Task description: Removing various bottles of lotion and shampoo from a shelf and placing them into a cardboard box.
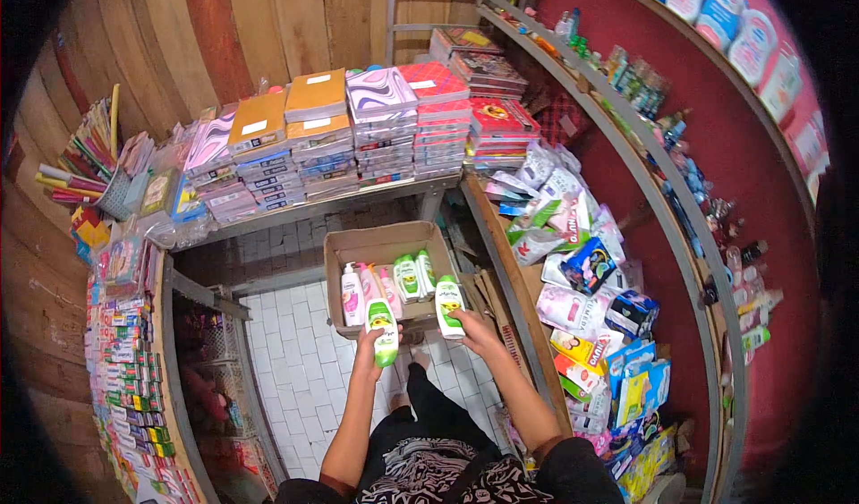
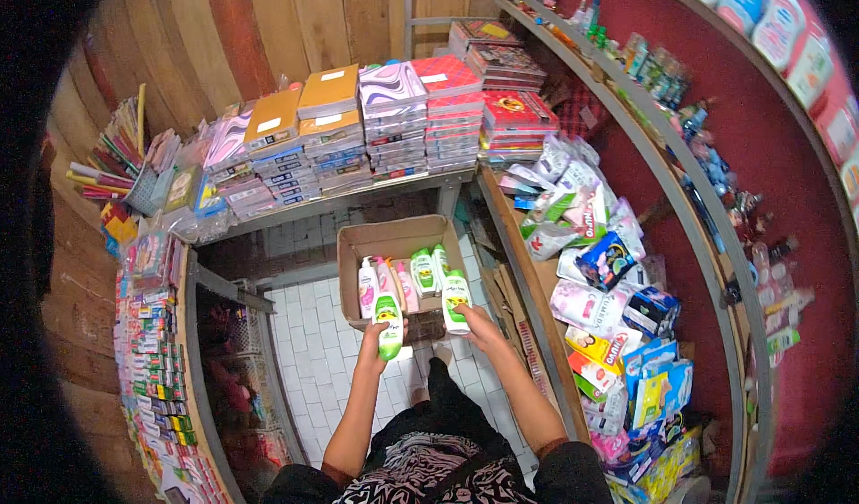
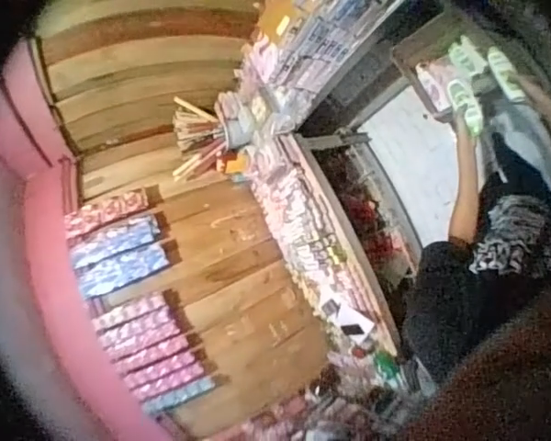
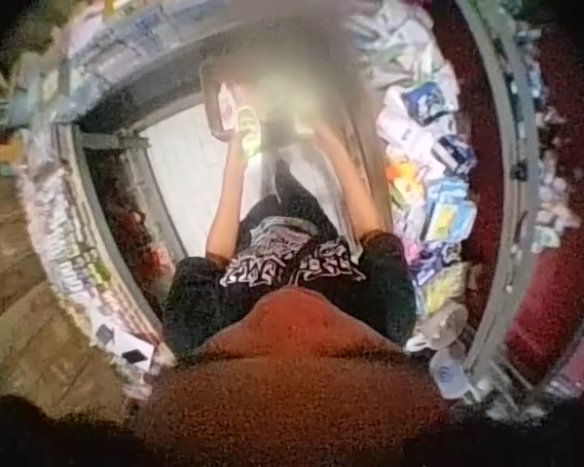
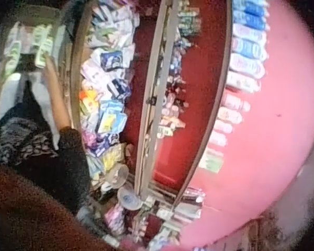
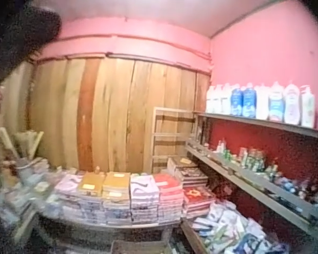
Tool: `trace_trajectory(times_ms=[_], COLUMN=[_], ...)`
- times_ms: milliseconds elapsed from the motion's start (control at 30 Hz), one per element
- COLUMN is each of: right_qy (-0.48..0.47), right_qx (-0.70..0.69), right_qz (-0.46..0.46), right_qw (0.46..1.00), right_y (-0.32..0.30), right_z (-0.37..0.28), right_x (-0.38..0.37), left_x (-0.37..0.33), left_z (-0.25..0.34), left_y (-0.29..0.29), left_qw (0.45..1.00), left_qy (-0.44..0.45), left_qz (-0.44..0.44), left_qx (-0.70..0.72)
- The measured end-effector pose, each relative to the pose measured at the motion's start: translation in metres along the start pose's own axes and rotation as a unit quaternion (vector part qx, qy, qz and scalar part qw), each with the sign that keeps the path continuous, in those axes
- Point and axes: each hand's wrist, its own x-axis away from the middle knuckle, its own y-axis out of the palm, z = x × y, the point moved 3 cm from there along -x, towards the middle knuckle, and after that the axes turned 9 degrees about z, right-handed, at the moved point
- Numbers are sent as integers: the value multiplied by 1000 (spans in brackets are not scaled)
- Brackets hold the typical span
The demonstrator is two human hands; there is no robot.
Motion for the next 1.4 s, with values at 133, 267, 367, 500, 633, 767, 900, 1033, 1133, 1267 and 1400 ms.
trace_trajectory(times_ms=[133, 267, 367, 500, 633, 767, 900, 1033, 1133, 1267, 1400], right_qy=[12, 45, 108, 167, -98, 115, 132, 83, 15, 1, -60], right_qx=[15, -23, -48, 25, 70, 132, 179, 163, 200, 263, 292], right_qz=[-15, -69, -45, -15, -60, 43, 117, 128, 159, 94, 80], right_qw=[1000, 996, 992, 985, 991, 984, 968, 975, 967, 960, 951], right_y=[4, 31, 14, 24, -2, 65, 43, 48, 24, 33, 73], right_z=[-2, -1, 24, 50, 54, 105, 95, 100, 114, 112, 93], right_x=[-51, -94, -145, -195, -210, -277, -301, -332, -364, -357, -344], left_x=[-30, -77, -115, -179, -248, -312, -340, -355, -363, -361, -381], left_z=[10, 17, 11, -7, -49, -49, -78, -77, -77, -92, -95], left_y=[3, -20, -7, -20, 2, -107, -70, -75, -52, -75, -124], left_qw=[997, 987, 979, 955, 912, 830, 724, 751, 781, 898, 818], left_qy=[6, 3, 20, -14, 59, 268, 221, 186, 363, 235, 265], left_qz=[45, 120, 137, 221, 180, 263, 318, 307, 185, 164, 152], left_qx=[-56, -106, -147, -198, -364, -412, -571, -554, -474, -334, -487])
